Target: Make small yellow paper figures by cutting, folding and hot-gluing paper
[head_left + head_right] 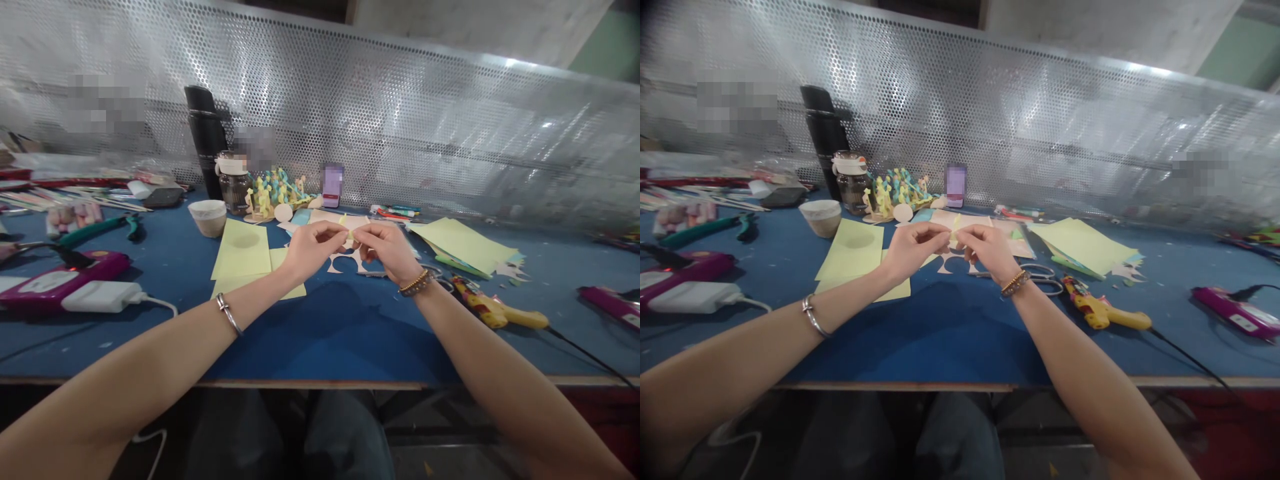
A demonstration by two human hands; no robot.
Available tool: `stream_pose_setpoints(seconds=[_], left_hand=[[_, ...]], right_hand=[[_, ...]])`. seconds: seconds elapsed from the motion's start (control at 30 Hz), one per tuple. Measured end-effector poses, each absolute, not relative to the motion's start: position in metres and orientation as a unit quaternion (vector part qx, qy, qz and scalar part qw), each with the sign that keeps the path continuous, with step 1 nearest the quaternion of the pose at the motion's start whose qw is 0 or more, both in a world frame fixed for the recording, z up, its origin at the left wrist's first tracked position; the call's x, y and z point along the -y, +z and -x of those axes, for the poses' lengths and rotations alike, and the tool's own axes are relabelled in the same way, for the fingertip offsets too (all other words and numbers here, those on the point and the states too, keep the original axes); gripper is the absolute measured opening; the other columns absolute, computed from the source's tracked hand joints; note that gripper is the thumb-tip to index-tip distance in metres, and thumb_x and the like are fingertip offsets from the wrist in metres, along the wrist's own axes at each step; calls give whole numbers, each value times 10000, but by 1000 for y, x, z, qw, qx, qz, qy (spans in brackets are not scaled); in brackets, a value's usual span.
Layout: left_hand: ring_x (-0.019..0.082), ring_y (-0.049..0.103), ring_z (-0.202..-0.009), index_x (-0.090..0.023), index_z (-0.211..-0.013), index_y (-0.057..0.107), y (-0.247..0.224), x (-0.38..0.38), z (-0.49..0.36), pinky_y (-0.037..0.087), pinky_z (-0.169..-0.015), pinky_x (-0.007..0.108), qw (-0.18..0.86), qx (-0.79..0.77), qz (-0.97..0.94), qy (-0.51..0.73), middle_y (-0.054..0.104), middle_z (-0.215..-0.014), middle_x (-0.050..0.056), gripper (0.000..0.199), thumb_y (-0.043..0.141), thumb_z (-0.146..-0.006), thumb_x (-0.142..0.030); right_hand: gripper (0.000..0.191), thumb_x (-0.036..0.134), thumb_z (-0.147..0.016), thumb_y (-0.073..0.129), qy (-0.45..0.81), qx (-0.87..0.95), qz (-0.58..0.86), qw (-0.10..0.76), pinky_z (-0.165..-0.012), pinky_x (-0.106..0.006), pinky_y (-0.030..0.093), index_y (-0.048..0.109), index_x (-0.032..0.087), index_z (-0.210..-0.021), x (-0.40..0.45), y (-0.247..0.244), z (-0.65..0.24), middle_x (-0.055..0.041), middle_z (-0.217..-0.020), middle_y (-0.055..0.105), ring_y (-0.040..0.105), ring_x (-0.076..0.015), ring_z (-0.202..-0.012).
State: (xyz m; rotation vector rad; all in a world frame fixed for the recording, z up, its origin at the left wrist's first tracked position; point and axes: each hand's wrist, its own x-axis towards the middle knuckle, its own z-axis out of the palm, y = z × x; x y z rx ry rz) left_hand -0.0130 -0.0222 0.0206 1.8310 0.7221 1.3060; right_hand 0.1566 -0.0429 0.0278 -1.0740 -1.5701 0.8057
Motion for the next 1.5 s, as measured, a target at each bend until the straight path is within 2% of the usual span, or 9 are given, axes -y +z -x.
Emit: stream_pose_setpoints(seconds=[0.23,0.5,0.73,0.9,1.17,1.3,1.5], left_hand=[[138,661,-650,-155,-801,648,19,18,13,566,-656,265,394,-296,-699,518,680,-689,35,228,608,-752,-374],[136,661,-651,-160,-781,641,20,18,14,561,-634,257,403,-283,-708,506,668,-710,38,217,608,-756,-373],[130,663,-660,-170,-792,637,18,15,13,568,-680,269,429,-297,-676,521,663,-698,28,215,631,-742,-379],[133,667,-663,-164,-804,635,16,13,13,567,-674,270,443,-292,-667,522,661,-699,26,226,636,-742,-382],[122,646,-619,-151,-993,653,19,17,12,531,-594,230,414,-297,-700,500,665,-669,15,328,669,-712,-320],[109,626,-587,-149,-945,667,19,17,12,504,-546,215,399,-307,-703,503,677,-698,25,295,659,-717,-337],[99,608,-606,-150,-791,667,20,16,13,499,-568,219,404,-311,-701,499,677,-736,34,203,651,-714,-338]], right_hand=[[235,393,-783,595,325,675,433,501,-417,-204,405,630,168,-728,44,29,-155,-13,-693,625,508,-62,-462],[268,398,-817,560,259,694,461,489,-418,-214,398,612,165,-695,45,30,-157,10,-539,566,493,-71,-432],[272,406,-816,557,286,678,458,499,-406,-204,420,620,157,-725,44,30,-156,-20,-682,627,514,-63,-455],[233,380,-778,614,281,671,464,506,-408,-204,417,614,153,-726,44,30,-157,-7,-624,607,502,-63,-445],[231,378,-775,614,274,683,452,504,-413,-210,420,614,151,-737,44,30,-155,2,-617,594,501,-66,-436],[228,379,-774,614,275,685,451,501,-413,-208,416,618,153,-742,45,30,-155,4,-608,592,498,-67,-441],[196,344,-776,613,284,679,456,500,-419,-206,415,613,152,-734,46,31,-154,0,-615,601,498,-63,-444]])
